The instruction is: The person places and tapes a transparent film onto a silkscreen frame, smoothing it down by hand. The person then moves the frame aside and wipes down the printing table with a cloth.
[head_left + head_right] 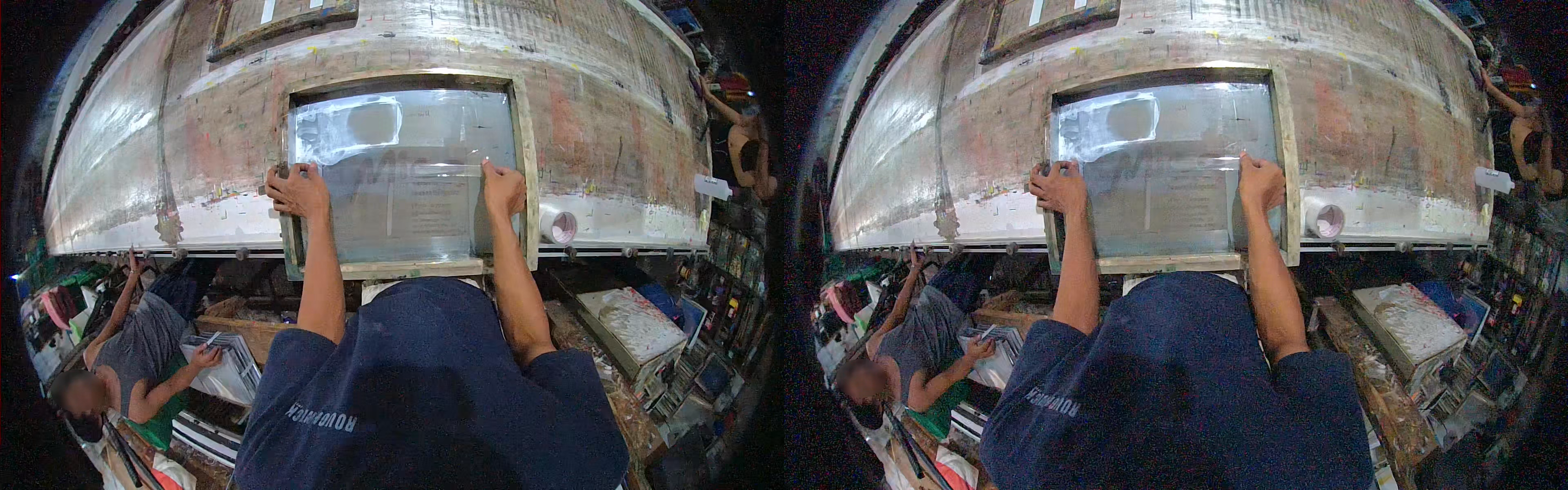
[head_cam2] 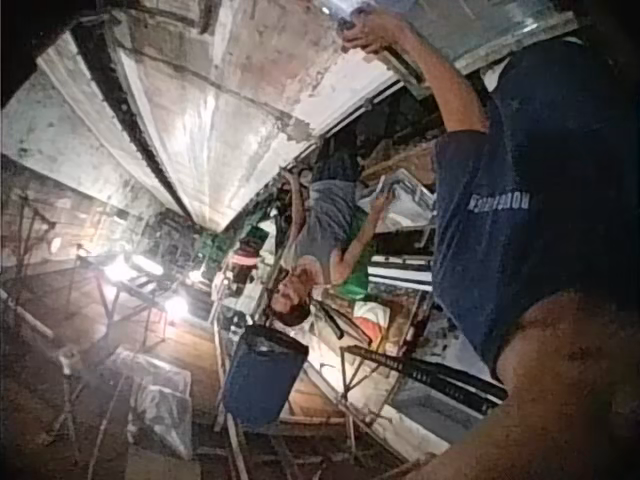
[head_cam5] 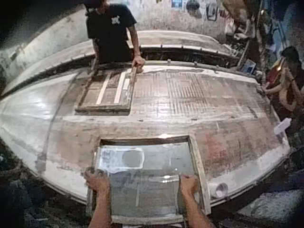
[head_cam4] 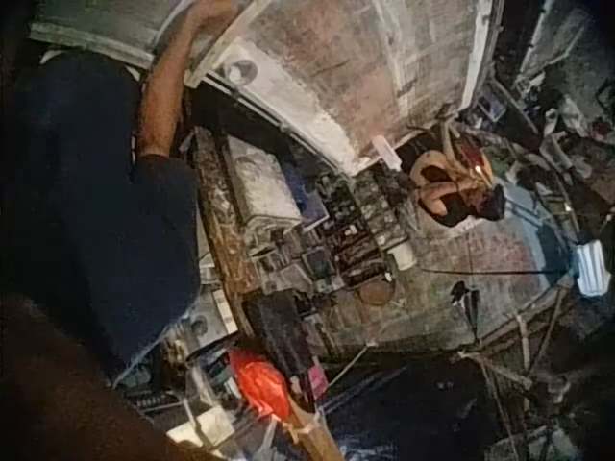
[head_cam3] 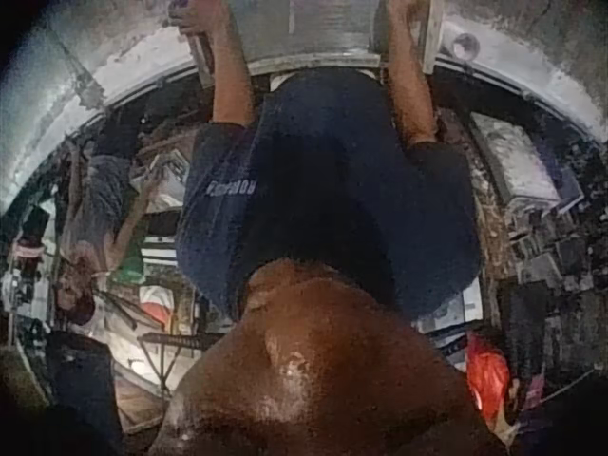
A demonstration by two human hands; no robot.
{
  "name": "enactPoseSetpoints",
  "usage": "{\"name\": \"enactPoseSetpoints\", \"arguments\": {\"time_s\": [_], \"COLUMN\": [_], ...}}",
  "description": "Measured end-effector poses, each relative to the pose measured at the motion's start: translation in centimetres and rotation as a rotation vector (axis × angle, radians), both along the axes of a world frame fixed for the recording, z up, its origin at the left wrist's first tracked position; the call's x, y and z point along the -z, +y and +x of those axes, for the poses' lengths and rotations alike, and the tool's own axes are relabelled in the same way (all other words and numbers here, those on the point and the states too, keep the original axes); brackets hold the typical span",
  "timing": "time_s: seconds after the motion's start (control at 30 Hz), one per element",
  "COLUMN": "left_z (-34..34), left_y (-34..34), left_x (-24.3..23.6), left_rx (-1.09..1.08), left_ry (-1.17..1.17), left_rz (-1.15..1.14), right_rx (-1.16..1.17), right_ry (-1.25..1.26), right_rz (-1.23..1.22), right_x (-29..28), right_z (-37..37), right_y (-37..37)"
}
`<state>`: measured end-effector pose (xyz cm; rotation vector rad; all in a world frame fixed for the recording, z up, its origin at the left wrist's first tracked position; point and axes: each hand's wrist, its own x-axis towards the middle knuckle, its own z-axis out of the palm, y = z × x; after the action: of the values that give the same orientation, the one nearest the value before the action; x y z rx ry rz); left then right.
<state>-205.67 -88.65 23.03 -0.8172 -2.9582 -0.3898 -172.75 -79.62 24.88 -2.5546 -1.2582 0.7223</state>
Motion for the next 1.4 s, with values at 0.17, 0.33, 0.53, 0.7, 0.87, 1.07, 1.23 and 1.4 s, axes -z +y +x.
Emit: {"name": "enactPoseSetpoints", "arguments": {"time_s": [0.17,0.33,0.53,0.7,0.87,1.07,1.23,1.4], "left_z": [-0.1,-0.1,0.0,0.3,0.4,-0.1,-0.5,-0.7], "left_y": [0.2,0.1,0.2,0.4,0.5,1.0,1.1,1.2], "left_x": [0.1,0.2,0.0,-0.4,-0.5,-0.2,-0.4,-0.5], "left_rx": [-0.01,-0.001,-0.001,-0.011,-0.014,-0.031,-0.027,-0.035], "left_ry": [0.037,0.029,0.029,0.034,0.032,0.047,-0.028,-0.047], "left_rz": [0.008,0.014,0.011,-0.005,-0.024,-0.072,-0.101,-0.141], "right_rx": [0.017,-0.015,-0.041,-0.03,-0.036,-0.109,-0.194,-0.181], "right_ry": [-0.014,-0.021,-0.037,-0.038,-0.047,-0.047,-0.114,-0.102], "right_rz": [0.008,0.013,0.062,0.054,0.028,-0.019,-0.135,-0.098], "right_x": [-0.1,-0.1,0.4,0.3,-0.1,-0.1,-0.2,-0.7], "right_z": [-0.2,0.0,0.0,0.0,-0.1,0.0,0.8,0.7], "right_y": [0.0,-0.1,-0.3,-0.2,-0.2,0.6,2.0,2.3]}}
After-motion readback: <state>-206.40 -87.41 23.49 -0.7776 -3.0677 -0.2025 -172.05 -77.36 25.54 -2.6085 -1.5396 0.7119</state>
